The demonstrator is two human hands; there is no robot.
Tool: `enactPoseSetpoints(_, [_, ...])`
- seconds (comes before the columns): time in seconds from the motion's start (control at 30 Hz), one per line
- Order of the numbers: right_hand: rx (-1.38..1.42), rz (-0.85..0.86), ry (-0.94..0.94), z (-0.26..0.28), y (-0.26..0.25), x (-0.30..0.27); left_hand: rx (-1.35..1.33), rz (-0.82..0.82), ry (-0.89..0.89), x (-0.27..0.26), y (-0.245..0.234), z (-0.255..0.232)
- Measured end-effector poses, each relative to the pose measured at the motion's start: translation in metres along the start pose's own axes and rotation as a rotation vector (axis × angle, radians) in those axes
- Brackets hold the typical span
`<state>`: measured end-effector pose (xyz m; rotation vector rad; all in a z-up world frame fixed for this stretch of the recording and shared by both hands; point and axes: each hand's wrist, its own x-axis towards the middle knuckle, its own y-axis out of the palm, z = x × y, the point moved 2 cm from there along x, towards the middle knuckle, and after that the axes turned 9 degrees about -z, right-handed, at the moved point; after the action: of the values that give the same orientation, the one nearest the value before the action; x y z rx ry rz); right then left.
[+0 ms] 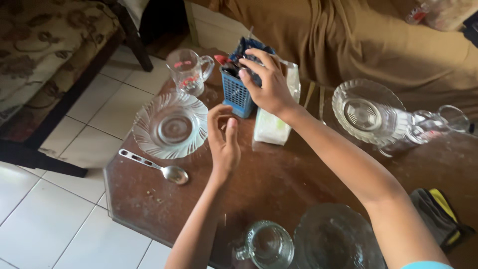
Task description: The person arranges plates, glasses, and cutlery on a wooden tabletop, moving a utensil holder and adjusting the placement of a napkin.
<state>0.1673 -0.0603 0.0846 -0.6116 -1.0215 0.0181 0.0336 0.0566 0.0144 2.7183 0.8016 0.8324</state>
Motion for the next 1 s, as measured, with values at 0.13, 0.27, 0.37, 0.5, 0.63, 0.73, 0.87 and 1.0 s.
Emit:
enactPoseSetpoints(0.13, [0.055,0.048,0.022,-0.009,0.011,0.013,-0.023,-0.011,-0.03,0.002,0.0,0.007])
enactPoseSetpoints(0.27, [-0.033,0.037,-0.04,0.003,0.006,0.017,-0.016,0.005,-0.03,-0.002,0.001,0.009])
enactPoseSetpoints(0.37, [-0.143,0.027,-0.094,0.017,0.0,0.018,-0.088,-0.018,-0.132,-0.002,0.004,0.011])
enactPoseSetpoints(0.5, [-0.179,0.067,-0.111,0.019,0.003,0.015,-0.068,-0.022,-0.121,-0.005,0.006,0.009])
enactPoseSetpoints(0.63, [-0.181,0.099,-0.075,0.008,0.012,0.016,-0.004,-0.021,-0.064,-0.004,0.007,0.004])
enactPoseSetpoints(0.73, [-0.219,0.123,-0.102,0.0,0.017,0.018,-0.023,-0.011,-0.138,-0.007,0.009,0.005])
enactPoseSetpoints(0.87, [-0.235,0.194,-0.037,0.0,0.017,0.023,-0.001,0.006,-0.086,-0.006,0.011,0.006])
enactPoseSetpoints(1.0, [-0.222,0.096,-0.179,0.025,-0.005,0.026,-0.037,0.054,-0.213,-0.004,0.013,0.014])
